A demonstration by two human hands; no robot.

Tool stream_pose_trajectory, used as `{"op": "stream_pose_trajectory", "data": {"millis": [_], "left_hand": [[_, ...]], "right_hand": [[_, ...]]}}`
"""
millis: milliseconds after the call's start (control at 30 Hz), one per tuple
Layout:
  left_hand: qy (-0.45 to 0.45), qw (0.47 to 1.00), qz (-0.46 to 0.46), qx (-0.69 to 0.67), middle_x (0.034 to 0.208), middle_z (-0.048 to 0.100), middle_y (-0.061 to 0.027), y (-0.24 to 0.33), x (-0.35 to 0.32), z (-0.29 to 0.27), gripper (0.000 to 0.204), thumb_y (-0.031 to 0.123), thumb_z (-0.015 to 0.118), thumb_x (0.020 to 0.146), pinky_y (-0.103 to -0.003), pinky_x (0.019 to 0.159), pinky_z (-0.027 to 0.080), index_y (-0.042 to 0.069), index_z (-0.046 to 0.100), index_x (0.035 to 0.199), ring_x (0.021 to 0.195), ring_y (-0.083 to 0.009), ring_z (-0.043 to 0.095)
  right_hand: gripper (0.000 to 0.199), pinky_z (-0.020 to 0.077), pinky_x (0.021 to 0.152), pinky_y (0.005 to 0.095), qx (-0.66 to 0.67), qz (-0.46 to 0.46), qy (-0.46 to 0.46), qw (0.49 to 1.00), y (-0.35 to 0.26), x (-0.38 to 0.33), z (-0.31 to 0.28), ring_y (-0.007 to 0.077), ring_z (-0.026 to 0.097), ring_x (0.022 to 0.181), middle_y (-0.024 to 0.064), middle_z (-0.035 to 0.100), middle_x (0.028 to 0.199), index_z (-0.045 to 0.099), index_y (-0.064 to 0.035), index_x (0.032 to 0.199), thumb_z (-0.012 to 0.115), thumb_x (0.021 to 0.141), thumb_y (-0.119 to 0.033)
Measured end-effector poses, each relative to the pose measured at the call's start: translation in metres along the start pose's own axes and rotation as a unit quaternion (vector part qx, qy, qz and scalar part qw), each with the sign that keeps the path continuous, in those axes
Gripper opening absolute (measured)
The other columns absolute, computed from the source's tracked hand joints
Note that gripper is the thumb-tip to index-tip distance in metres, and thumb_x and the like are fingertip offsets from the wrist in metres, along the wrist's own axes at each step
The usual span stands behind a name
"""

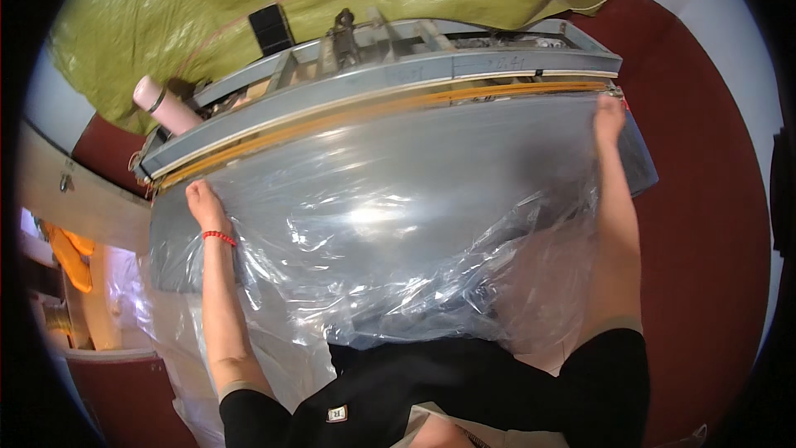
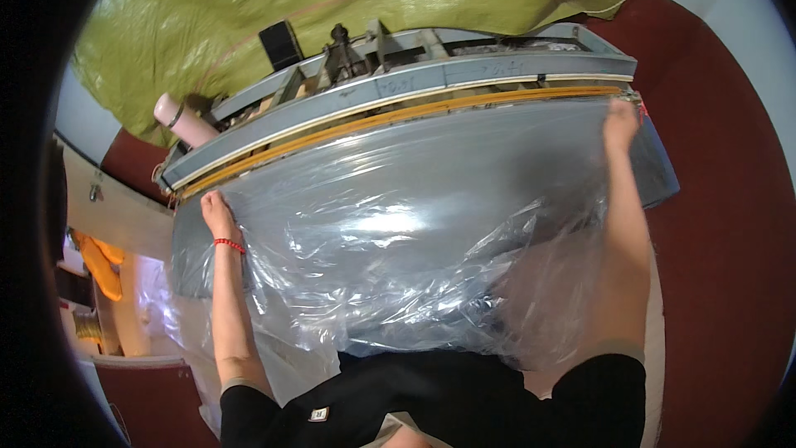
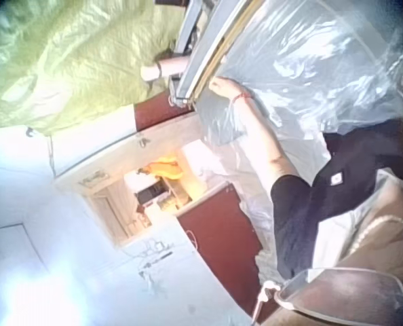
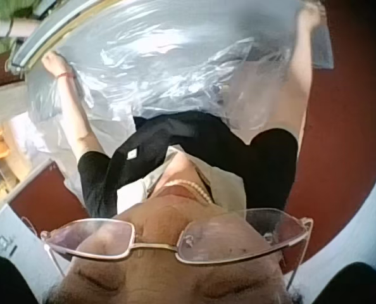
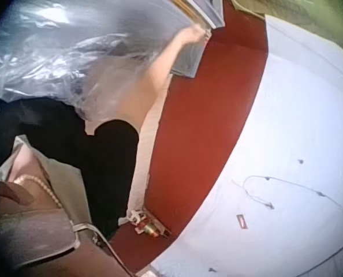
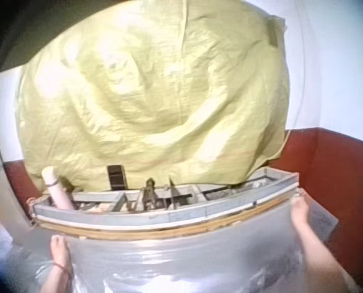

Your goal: Manually aligning and preparing large plastic sheets on a workspace for packaging or heat sealing.

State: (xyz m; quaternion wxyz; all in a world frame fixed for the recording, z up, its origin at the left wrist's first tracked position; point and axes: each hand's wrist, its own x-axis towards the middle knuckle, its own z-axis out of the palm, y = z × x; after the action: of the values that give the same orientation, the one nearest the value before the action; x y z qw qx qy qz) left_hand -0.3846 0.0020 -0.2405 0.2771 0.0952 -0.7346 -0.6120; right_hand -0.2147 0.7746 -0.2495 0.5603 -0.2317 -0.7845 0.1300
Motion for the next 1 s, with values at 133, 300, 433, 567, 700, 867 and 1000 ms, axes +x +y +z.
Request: {"op": "stream_pose_trajectory", "data": {"millis": [133,300,433,567,700,867,1000], "left_hand": [[0.025,0.998,0.047,-0.013,0.061,0.041,0.0050,-0.042,0.047,0.003,0.017,0.017,0.049,0.087,-0.019,0.050,0.030,0.008,0.046,0.073,0.055,-0.0043,0.035],[0.002,0.999,0.035,-0.039,0.061,0.042,0.0059,-0.043,0.057,0.023,0.018,0.016,0.056,0.084,-0.019,0.049,0.028,0.010,0.046,0.070,0.055,-0.0035,0.034],[0.002,0.998,0.017,-0.064,0.065,0.044,0.0052,-0.044,0.060,0.018,0.016,0.014,0.060,0.081,-0.018,0.052,0.031,0.009,0.047,0.075,0.057,-0.0040,0.037],[0.121,0.992,0.005,-0.024,0.074,0.047,-0.0010,-0.041,0.061,0.012,0.018,0.013,0.056,0.080,-0.021,0.056,0.038,0.004,0.044,0.090,0.063,-0.0086,0.043],[0.091,0.990,-0.018,-0.105,0.075,0.048,-0.0026,-0.046,0.062,0.018,0.016,0.012,0.051,0.079,-0.021,0.055,0.039,0.004,0.045,0.091,0.062,-0.0096,0.046],[-0.018,0.996,-0.062,-0.067,0.077,0.050,-0.0018,-0.010,0.038,-0.005,0.010,0.008,0.051,0.080,-0.021,0.054,0.040,0.004,0.047,0.089,0.059,-0.0090,0.047],[-0.134,0.988,0.065,-0.042,0.079,0.052,-0.0012,0.054,-0.010,-0.025,0.006,0.002,0.051,0.082,-0.020,0.058,0.040,0.005,0.047,0.086,0.064,-0.0078,0.048]], "right_hand": [[0.019,0.0316,0.048,0.0202,0.270,0.213,-0.100,0.934,-0.013,-0.010,0.050,0.0045,0.039,0.052,-0.0035,0.048,0.060,0.054,-0.0063,0.074,0.056,0.085,-0.021],[0.018,0.0355,0.047,0.0220,0.280,0.247,-0.052,0.926,-0.033,-0.005,0.053,0.0074,0.043,0.051,-0.0006,0.049,0.059,0.052,-0.0025,0.074,0.061,0.080,-0.016],[0.018,0.0374,0.045,0.0207,0.215,0.296,-0.001,0.931,-0.030,-0.001,0.053,0.0077,0.047,0.053,-0.0004,0.049,0.061,0.050,-0.0038,0.082,0.062,0.079,-0.017],[0.017,0.0428,0.048,0.0242,0.284,0.374,0.072,0.880,-0.032,0.005,0.047,0.0109,0.052,0.060,0.0036,0.054,0.072,0.048,-0.0022,0.084,0.062,0.078,-0.012],[0.014,0.0450,0.054,0.0248,0.270,0.287,0.093,0.914,-0.003,0.004,0.055,0.0118,0.053,0.065,0.0051,0.054,0.079,0.049,-0.0014,0.086,0.059,0.080,-0.010],[0.017,0.0445,0.068,0.0269,0.135,0.226,0.092,0.960,-0.105,0.011,0.035,0.0165,0.055,0.072,0.0069,0.056,0.081,0.052,-0.0008,0.094,0.057,0.081,-0.012],[0.014,0.0416,0.078,0.0306,0.254,-0.020,-0.086,0.963,-0.280,-0.021,0.020,0.0200,0.053,0.084,0.0079,0.056,0.088,0.055,-0.0030,0.089,0.059,0.080,-0.013]]}}
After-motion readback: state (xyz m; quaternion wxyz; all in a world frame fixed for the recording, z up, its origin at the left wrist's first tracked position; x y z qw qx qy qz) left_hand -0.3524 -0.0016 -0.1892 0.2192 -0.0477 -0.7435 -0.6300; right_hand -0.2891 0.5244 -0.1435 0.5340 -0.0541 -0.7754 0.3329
